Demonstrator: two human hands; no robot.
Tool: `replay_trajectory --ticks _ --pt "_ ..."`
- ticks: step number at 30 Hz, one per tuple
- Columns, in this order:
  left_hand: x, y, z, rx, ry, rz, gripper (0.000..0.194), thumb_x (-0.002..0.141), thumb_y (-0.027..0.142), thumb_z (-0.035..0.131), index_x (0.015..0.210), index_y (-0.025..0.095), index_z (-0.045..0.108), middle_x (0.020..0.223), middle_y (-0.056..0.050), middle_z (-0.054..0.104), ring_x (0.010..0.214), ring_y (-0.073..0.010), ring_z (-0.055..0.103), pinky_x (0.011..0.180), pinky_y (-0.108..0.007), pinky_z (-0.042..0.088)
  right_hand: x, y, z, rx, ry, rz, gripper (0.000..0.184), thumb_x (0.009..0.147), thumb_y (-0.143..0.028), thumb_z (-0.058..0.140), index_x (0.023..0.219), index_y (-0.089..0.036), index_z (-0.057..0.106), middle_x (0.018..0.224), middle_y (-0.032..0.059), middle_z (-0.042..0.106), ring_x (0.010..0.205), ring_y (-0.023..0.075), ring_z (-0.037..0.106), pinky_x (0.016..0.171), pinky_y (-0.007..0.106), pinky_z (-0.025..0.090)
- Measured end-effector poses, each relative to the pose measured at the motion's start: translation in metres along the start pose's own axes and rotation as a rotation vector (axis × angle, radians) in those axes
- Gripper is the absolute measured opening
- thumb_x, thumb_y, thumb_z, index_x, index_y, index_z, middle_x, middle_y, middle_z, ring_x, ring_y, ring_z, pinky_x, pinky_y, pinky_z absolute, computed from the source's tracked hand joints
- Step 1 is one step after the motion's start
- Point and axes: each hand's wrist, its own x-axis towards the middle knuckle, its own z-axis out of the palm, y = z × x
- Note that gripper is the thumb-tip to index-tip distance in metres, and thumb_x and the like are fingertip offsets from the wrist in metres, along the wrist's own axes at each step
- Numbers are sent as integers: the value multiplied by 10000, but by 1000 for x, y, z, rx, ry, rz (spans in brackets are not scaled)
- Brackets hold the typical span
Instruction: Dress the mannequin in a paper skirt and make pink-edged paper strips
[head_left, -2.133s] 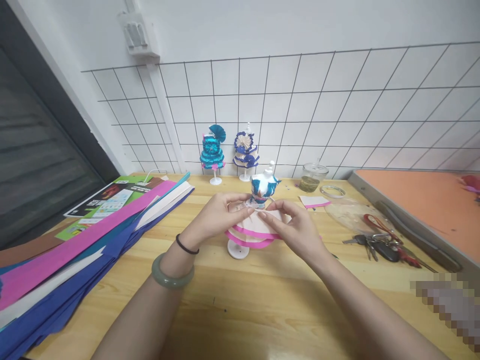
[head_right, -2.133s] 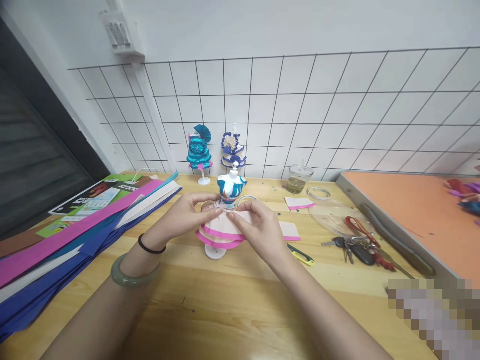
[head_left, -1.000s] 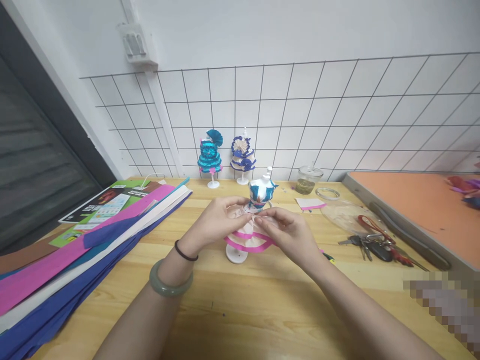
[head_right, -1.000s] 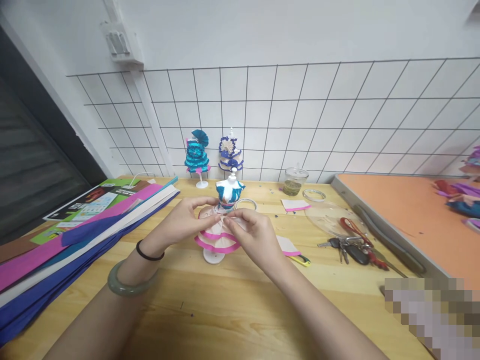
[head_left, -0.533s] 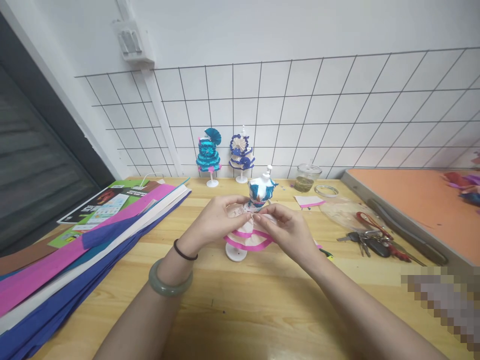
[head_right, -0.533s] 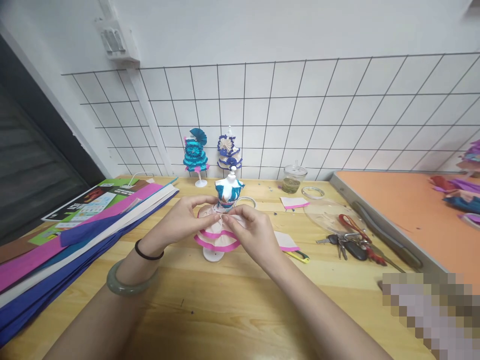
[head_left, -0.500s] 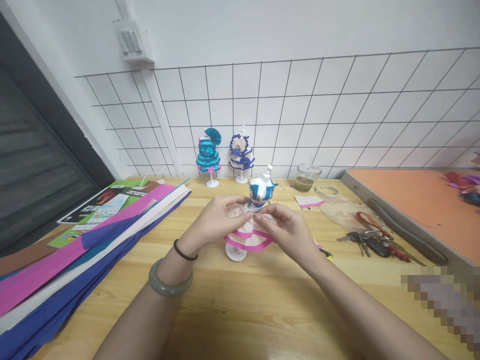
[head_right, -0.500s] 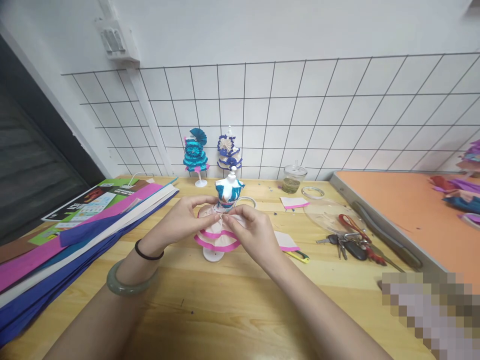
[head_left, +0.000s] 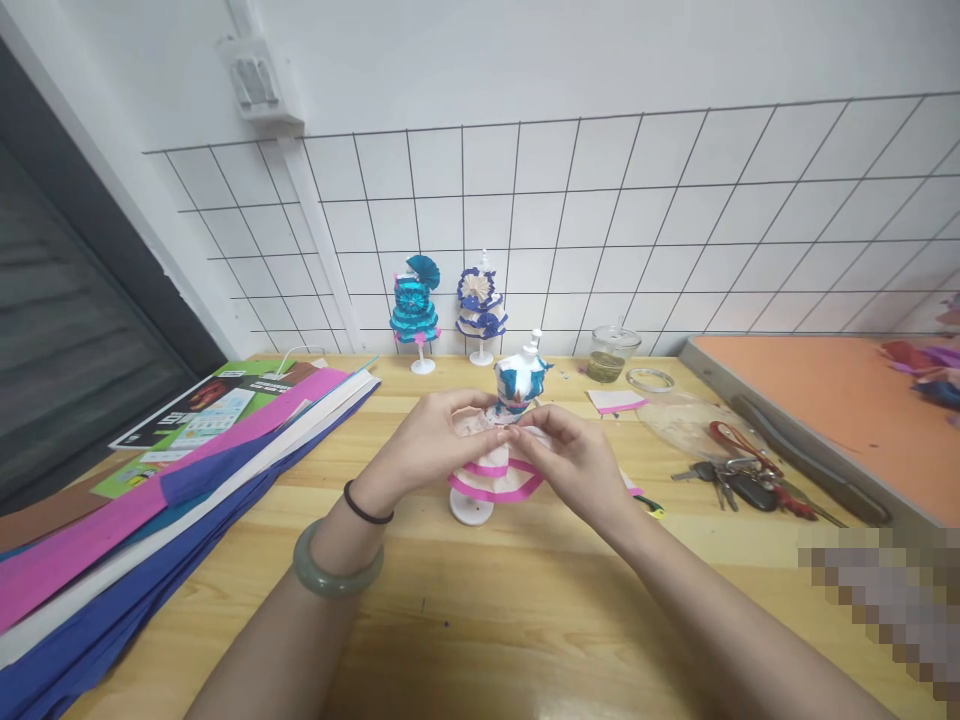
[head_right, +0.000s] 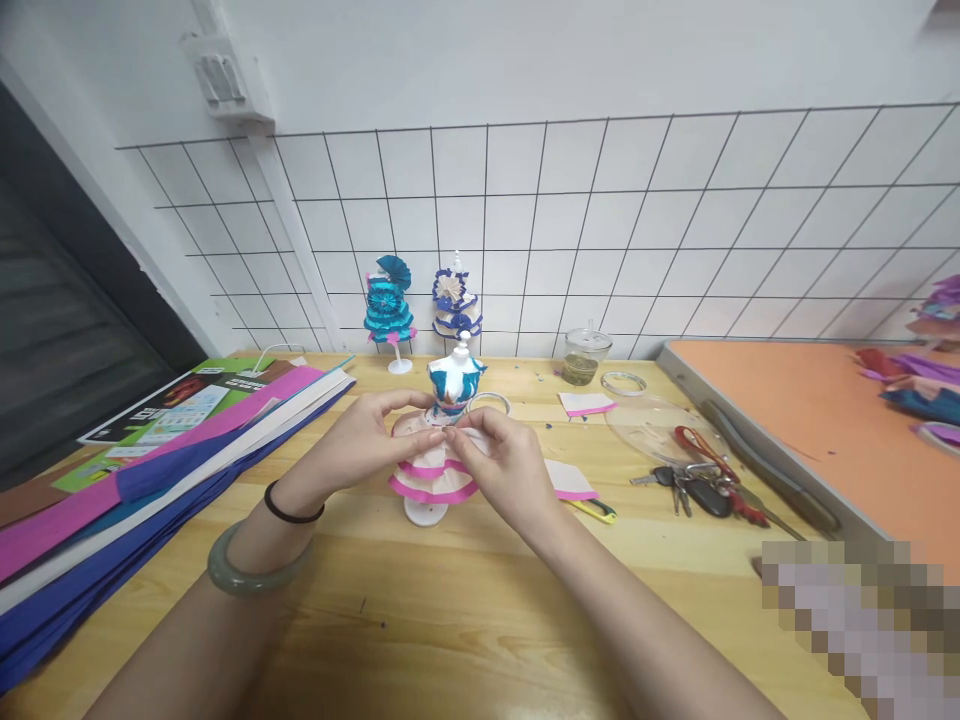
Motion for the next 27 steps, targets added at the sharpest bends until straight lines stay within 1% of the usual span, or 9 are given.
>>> replay_trajectory --ticks 3,8,10,12,13,15,18,22,27 --pt "1 -4 2 11 41 -14 413 673 470 674 978 193 648 1023 -42 670 963 -229 608 803 -294 487 -1 0 1 -17 3 -14 161 796 -367 591 778 -207 602 754 30 670 696 176 614 605 278 467" --pt "2 -6 3 -41 -8 20 344 732 442 626 966 189 643 994 -37 669 934 -212 609 801 -294 477 0 0 -2 -146 13 -71 157 812 -363 576 790 -207 578 757 38 656 682 178 602 596 292 460" --pt "3 -5 1 -51 22 17 322 740 430 620 947 184 646 985 -40 667 929 -211 606 812 -301 472 1 0 -4 -243 56 -185 139 820 -338 567 870 -208 569 851 61 641 791 204 596 687 334 466" --pt "4 -6 -1 -66 85 1 307 739 423 622 917 174 647 969 -47 665 931 -212 599 815 -304 471 2 -1 -5 -358 128 -348 190 809 -303 580 968 -203 552 977 96 608 934 237 559 797 392 442" --pt "5 -6 -3 -83 119 -11 305 738 423 622 900 166 644 951 -50 664 924 -212 598 795 -300 479 2 -2 -5 -410 151 -428 227 800 -290 590 1003 -199 543 1024 111 589 983 250 536 830 414 424" --pt "6 -7 -5 -139 161 -45 306 739 429 615 876 156 633 907 -53 658 879 -203 601 704 -276 499 1 -3 -5 -500 143 -549 262 790 -273 604 1032 -197 538 1059 125 572 1017 262 514 841 434 410" --pt "7 -8 -5 -197 186 -78 304 729 435 617 841 152 617 824 -38 637 731 -159 593 554 -229 480 -3 -7 -3 -613 122 -656 233 791 -251 611 1010 -202 550 1026 114 590 994 259 517 811 430 406" --pt "6 -7 0 -209 207 -87 295 712 424 629 809 145 615 771 -25 613 582 -103 537 473 -199 443 -6 -9 0 -714 161 -709 184 792 -185 610 971 -183 564 949 94 623 933 239 525 774 403 396" --pt "7 -9 4 -262 173 -116 295 710 422 626 821 149 605 798 -17 593 490 -66 471 370 -176 377 -8 -10 0 -727 173 -801 126 783 -103 601 878 -181 574 812 46 650 803 192 536 687 349 368"
